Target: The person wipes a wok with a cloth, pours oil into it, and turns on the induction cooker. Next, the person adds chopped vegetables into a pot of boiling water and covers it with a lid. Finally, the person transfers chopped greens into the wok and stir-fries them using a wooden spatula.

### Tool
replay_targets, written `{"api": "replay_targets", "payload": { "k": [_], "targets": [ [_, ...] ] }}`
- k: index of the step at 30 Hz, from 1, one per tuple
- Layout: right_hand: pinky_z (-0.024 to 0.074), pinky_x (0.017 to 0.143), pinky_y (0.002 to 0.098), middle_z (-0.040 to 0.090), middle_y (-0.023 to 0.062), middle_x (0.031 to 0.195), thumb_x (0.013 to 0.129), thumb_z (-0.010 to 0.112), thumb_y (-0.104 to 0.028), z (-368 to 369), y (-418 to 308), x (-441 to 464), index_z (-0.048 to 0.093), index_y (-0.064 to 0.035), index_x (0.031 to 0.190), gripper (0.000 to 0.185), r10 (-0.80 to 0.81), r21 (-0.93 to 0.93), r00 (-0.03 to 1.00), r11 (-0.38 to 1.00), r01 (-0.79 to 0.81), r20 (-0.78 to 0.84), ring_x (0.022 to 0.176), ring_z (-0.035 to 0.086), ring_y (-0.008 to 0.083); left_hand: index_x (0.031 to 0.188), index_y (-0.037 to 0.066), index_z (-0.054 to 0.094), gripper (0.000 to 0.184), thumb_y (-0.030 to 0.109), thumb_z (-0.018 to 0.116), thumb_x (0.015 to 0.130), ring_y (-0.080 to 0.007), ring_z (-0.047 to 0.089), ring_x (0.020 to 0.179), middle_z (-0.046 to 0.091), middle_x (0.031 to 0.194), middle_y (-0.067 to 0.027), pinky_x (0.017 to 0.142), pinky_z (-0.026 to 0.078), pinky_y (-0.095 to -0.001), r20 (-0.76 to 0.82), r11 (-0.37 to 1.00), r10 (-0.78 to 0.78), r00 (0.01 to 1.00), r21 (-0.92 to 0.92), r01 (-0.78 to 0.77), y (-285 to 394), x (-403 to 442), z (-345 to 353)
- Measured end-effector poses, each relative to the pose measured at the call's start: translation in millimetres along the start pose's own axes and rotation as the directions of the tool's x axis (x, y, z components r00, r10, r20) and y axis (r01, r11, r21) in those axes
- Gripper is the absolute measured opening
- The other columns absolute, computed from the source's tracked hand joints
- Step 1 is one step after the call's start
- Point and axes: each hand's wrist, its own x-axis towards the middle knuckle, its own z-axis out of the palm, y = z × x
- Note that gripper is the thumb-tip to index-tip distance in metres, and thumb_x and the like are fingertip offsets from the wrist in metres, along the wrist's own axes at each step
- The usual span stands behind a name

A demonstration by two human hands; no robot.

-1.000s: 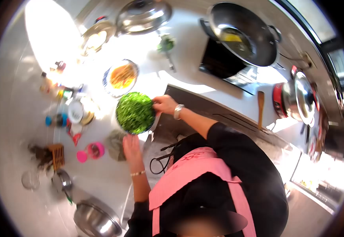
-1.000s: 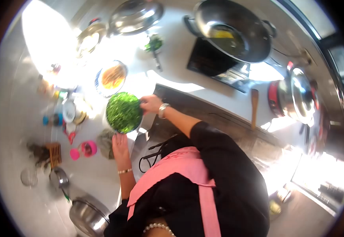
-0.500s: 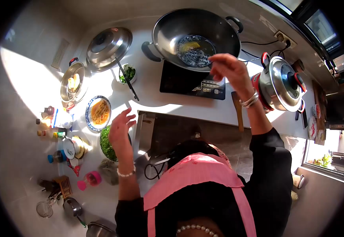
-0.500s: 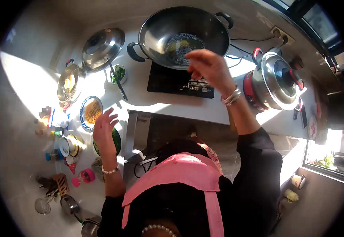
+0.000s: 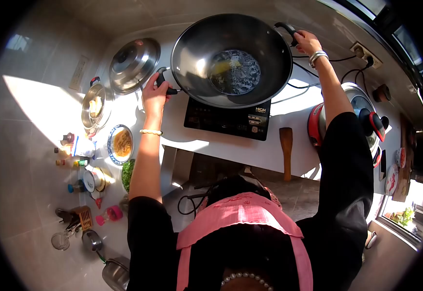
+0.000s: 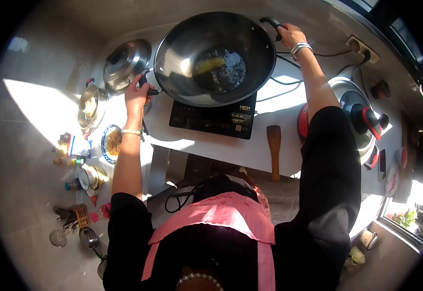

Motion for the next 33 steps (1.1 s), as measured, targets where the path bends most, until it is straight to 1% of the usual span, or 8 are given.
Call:
{"api": "replay_targets", "payload": {
  "k": [2,5,8,15,19,22,26,33],
  "targets": [
    [0.0489,0.063,0.0259,0.063,0.0061,0.069,0.085,0.052,-0.035,5.1,3.8,6.2,0.064,-0.0038,0.097,0.035,0.013,0.042,0.999,0.999,-0.011,-0.05,0.061,0.062,0.0138,0.12,0.001,0.053,0.05,0.011,0.06,0.072,-0.0091,0.052,0.043,0.062,0.064,-0.0052,0.04,0.041,-0.0214,-0.041,0.999,-0.034,0.999,-0.016,0.034,-5.9,2.7,2.2],
    [0.0492,0.063,0.0261,0.064,0.0065,0.072,0.084,0.053,-0.034,11.2,2.9,18.4,0.065,-0.0034,0.095,0.035,0.022,0.115,1.0,0.993,-0.022,-0.004,0.062,0.062,0.0142,0.122,0.001,0.052,0.053,0.01,0.06,0.071,-0.0094,0.051,0.041,0.06,0.062,-0.0049,0.04,0.041,-0.0213,-0.041,0.995,-0.089,0.995,-0.041,0.087,-13.7,7.8,1.3],
    [0.0492,0.061,0.0255,0.064,0.0065,0.072,0.083,0.057,-0.032,10.9,-6.2,17.3,0.066,-0.0025,0.092,0.032,0.062,0.042,0.997,0.997,-0.06,-0.042,0.063,0.062,0.0134,0.123,0.002,0.051,0.054,0.008,0.06,0.07,-0.0095,0.05,0.04,0.058,0.059,-0.004,0.039,0.041,-0.0215,-0.029,0.988,-0.101,0.994,-0.116,0.097,-18.5,7.6,-0.2],
    [0.0489,0.063,0.0233,0.063,0.0037,0.079,0.083,0.062,-0.025,2.3,-42.8,-2.8,0.063,-0.0025,0.101,0.028,-0.174,0.136,0.982,0.974,0.182,-0.071,0.069,0.058,0.0107,0.125,-0.001,0.048,0.054,0.005,0.058,0.073,-0.01,0.05,0.04,0.052,0.057,-0.0022,0.037,0.04,-0.0218,-0.016,0.968,-0.126,0.992,-0.221,0.119,-52.0,0.5,-9.2],
    [0.0452,0.063,0.0232,0.062,0.0022,0.076,0.083,0.062,-0.023,-1.5,-57.5,-31.2,0.063,-0.0024,0.101,0.027,-0.263,0.013,0.949,0.963,0.269,-0.173,0.069,0.056,0.0097,0.126,-0.002,0.046,0.054,0.003,0.059,0.073,-0.01,0.051,0.042,0.051,0.059,-0.0019,0.039,0.042,-0.0214,-0.04,0.949,-0.135,0.99,-0.294,0.118,-62.0,-10.8,-9.2],
    [0.0439,0.065,0.0274,0.064,0.0027,0.071,0.079,0.062,-0.027,3.5,-34.1,-32.0,0.065,-0.0055,0.096,0.027,-0.296,0.051,0.912,0.945,0.322,-0.284,0.066,0.058,0.0131,0.126,-0.002,0.046,0.054,0.002,0.06,0.073,-0.0098,0.051,0.044,0.053,0.062,-0.0022,0.04,0.042,-0.0207,-0.046,0.944,-0.092,0.995,-0.322,0.072,-62.1,-15.1,-6.9],
    [0.0435,0.066,0.0274,0.064,0.0032,0.072,0.078,0.063,-0.026,8.3,-13.0,-34.2,0.066,-0.0058,0.094,0.026,-0.248,0.176,0.918,0.934,0.311,-0.31,0.067,0.058,0.0134,0.124,-0.003,0.047,0.053,0.001,0.061,0.073,-0.0096,0.051,0.045,0.056,0.065,-0.0035,0.04,0.042,-0.02,-0.049,0.944,-0.032,0.998,-0.33,0.014,-58.9,-13.2,-5.1],
    [0.0441,0.065,0.0307,0.064,0.0057,0.07,0.078,0.062,-0.025,19.9,17.1,-24.9,0.068,-0.0039,0.089,0.025,-0.034,0.197,0.963,0.976,0.089,-0.267,0.066,0.059,0.0165,0.118,-0.005,0.052,0.048,0.003,0.06,0.071,-0.0095,0.048,0.041,0.053,0.06,-0.0028,0.037,0.038,-0.0208,-0.059,0.967,-0.024,0.998,-0.253,0.008,-25.7,-0.7,-2.6]
  ]
}}
